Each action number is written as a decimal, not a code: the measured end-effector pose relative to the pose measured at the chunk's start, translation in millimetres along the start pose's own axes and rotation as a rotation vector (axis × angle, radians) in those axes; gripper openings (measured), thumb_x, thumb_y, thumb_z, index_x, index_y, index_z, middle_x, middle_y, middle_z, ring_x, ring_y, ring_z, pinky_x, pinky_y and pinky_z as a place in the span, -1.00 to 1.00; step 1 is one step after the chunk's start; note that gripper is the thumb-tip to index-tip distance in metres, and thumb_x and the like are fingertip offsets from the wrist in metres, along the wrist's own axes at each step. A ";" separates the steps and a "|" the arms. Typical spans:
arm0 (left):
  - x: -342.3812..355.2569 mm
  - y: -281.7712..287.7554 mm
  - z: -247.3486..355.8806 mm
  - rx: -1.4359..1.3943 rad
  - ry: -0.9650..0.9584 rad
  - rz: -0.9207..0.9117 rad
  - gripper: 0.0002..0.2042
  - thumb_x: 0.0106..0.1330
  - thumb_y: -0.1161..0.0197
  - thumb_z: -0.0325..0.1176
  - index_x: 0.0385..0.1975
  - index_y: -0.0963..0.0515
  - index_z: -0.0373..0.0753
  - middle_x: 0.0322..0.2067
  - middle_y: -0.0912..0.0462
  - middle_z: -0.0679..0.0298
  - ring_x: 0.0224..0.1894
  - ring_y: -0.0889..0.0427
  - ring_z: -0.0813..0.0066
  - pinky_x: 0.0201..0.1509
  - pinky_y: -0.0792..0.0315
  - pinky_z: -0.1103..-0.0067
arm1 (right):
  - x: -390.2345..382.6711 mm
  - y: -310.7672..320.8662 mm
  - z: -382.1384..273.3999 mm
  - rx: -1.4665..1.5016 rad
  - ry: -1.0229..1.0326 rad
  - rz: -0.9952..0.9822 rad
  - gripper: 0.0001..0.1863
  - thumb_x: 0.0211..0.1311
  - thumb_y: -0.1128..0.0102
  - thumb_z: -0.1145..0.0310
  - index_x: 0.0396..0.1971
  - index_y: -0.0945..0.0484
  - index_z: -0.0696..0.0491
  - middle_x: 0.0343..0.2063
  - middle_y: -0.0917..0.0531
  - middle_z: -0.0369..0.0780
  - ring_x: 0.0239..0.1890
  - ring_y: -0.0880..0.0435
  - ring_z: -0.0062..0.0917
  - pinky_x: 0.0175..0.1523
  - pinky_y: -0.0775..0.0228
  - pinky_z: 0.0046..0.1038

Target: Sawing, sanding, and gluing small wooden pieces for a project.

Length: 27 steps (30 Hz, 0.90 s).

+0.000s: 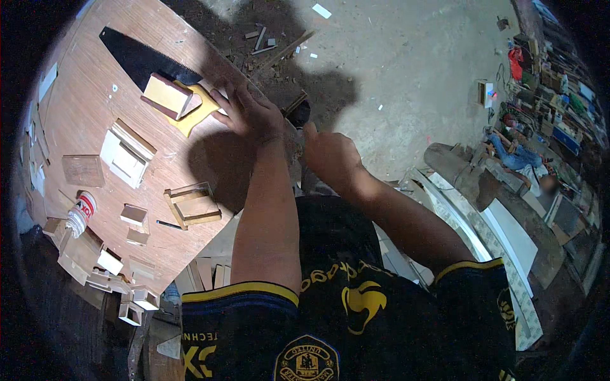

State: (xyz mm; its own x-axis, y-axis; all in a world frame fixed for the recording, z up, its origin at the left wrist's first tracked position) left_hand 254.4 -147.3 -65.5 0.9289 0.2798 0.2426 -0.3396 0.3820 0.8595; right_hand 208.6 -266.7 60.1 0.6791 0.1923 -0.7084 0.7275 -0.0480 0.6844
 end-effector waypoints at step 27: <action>3.1 -2.1 -1.5 -0.017 0.016 0.006 -0.64 0.16 -0.07 -0.42 0.00 -0.43 -0.21 0.13 -0.41 0.05 0.35 -0.13 -0.32 0.27 0.15 -0.28 | 7.8 -8.8 -0.8 0.287 -0.103 0.008 -0.82 0.23 0.03 0.44 -0.20 -0.31 0.14 -0.52 -0.65 0.05 -0.42 -0.70 -0.07 -0.36 -0.53 -0.08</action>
State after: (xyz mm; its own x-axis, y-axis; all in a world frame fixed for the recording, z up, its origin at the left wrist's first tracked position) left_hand 257.8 -145.9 -67.3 0.9244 0.2963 0.2403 -0.3478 0.3953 0.8502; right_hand 207.4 -263.9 48.7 0.6809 0.0906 -0.7267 0.7096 -0.3270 0.6241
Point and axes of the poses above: each hand's wrist, its own x-axis towards the middle knuckle, its own y-axis out of the back of the hand, z = x × y, the point moved 1 cm from there along x, towards the middle knuckle
